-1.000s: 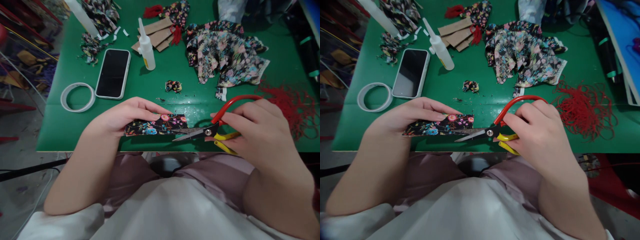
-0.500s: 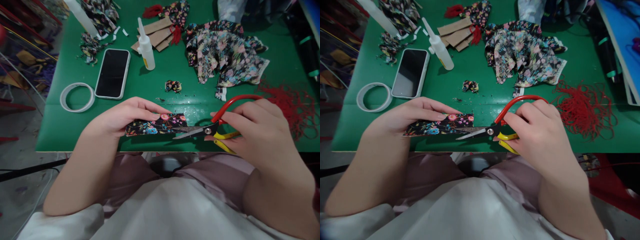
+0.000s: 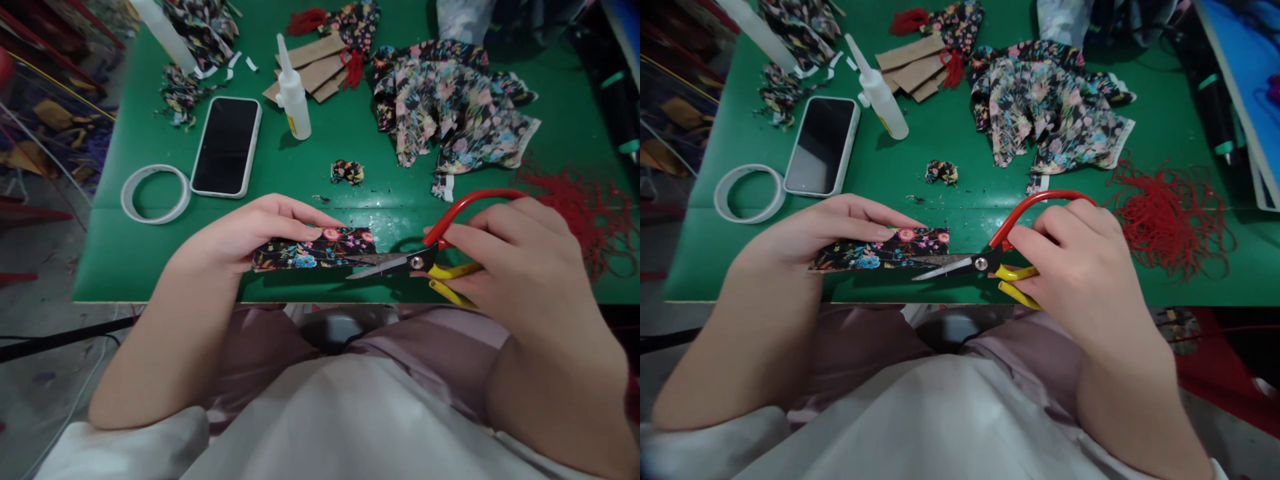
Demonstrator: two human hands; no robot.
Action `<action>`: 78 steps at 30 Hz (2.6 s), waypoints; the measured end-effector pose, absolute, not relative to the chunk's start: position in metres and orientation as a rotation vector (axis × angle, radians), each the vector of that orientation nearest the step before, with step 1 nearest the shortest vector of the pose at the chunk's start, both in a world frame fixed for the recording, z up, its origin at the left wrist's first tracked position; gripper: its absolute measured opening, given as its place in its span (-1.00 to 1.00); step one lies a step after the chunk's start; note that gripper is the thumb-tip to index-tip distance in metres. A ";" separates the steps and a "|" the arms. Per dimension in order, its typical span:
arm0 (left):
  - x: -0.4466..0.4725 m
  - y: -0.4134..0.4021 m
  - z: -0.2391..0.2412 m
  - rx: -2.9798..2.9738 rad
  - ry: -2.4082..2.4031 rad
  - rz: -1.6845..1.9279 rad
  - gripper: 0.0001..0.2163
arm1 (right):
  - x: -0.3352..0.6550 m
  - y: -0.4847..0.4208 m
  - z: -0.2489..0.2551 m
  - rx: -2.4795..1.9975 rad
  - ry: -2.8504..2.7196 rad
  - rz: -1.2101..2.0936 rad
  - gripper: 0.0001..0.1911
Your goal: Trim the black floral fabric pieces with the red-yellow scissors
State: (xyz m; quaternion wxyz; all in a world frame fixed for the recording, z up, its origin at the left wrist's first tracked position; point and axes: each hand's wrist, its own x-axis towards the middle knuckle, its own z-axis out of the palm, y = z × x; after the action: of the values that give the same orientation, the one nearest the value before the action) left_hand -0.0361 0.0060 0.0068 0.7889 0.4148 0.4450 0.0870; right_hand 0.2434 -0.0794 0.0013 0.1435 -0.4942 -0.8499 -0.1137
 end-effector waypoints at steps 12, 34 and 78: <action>-0.037 0.006 0.007 0.897 0.920 0.195 -0.76 | 0.243 -0.081 0.004 -1.449 -2.460 -0.301 -0.90; -0.032 0.003 0.010 0.889 0.963 0.184 -0.76 | 0.245 -0.078 0.001 -1.347 -2.448 -0.345 -0.88; -0.037 0.049 -0.013 1.552 1.492 0.990 -0.67 | 0.225 -0.057 -0.011 -1.612 -2.330 -0.429 -0.58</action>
State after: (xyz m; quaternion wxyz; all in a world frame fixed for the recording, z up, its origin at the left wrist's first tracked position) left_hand -0.0366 0.0486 -0.0133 0.3762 0.6068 0.5834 0.3871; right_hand 0.2251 -0.0575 -0.0113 0.1374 -0.5571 -0.8054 -0.1484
